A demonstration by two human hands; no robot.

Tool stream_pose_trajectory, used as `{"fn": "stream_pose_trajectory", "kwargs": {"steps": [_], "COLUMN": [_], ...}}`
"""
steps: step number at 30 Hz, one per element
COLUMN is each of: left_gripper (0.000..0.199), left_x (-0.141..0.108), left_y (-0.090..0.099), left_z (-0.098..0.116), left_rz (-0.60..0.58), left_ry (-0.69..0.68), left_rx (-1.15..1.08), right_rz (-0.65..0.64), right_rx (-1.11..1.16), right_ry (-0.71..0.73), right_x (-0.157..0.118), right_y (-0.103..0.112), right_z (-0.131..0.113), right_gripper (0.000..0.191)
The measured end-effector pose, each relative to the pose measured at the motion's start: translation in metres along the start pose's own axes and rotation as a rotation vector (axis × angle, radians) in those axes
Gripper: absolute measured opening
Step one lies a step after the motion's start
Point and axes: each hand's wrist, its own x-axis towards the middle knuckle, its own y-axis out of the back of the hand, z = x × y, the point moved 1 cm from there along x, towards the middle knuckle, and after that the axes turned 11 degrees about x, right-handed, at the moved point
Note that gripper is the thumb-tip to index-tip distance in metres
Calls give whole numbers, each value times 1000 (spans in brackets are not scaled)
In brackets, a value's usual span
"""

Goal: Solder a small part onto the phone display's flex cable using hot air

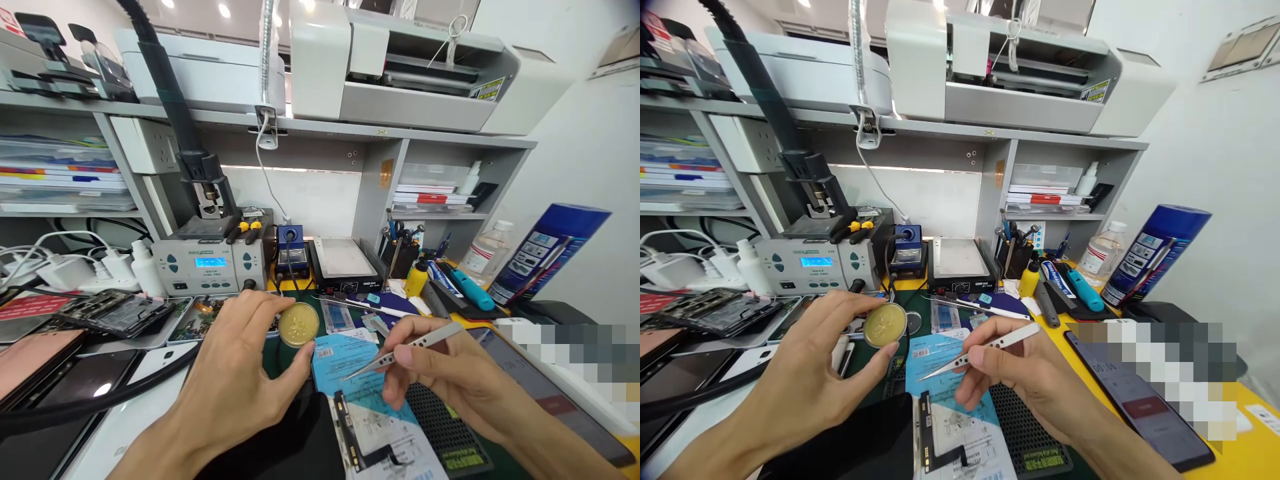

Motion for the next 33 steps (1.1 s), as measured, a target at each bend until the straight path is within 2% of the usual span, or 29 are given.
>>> {"fn": "stream_pose_trajectory", "kwargs": {"steps": [5, 11, 16, 20, 22, 25, 27, 29, 33], "left_gripper": [37, 41, 35, 33, 34, 28, 33, 31, 28], "left_x": [-2, -1, 12, 40, 59, 94, 117, 136, 151], "left_y": [-1, 1, 8, 10, 6, -7, -18, -29, -47], "left_z": [-2, -1, 21, 49, 55, 50, 41, 33, 33], "left_rz": [-66, -201, -272, -380, -426, -507, -564, -585, -629], "left_ry": [-9, 63, 68, 65, 71, 86, 102, 93, 40], "left_rx": [-17, -99, -183, -197, -173, -115, -55, 23, 130], "right_rz": [14, 100, 186, 274, 313, 355, 376, 397, 433], "right_rx": [-42, -20, 111, 200, 226, 235, 227, 218, 209], "right_ry": [-15, 24, 157, 268, 305, 327, 329, 330, 336], "right_x": [4, 7, 13, 20, 21, 23, 26, 28, 31], "right_y": [7, 12, 27, 46, 54, 62, 65, 68, 72], "right_z": [-5, -22, -31, -38, -40, -42, -42, -41, -40], "right_gripper": [20, 22, 21, 14, 11, 11, 10, 16, 26]}}
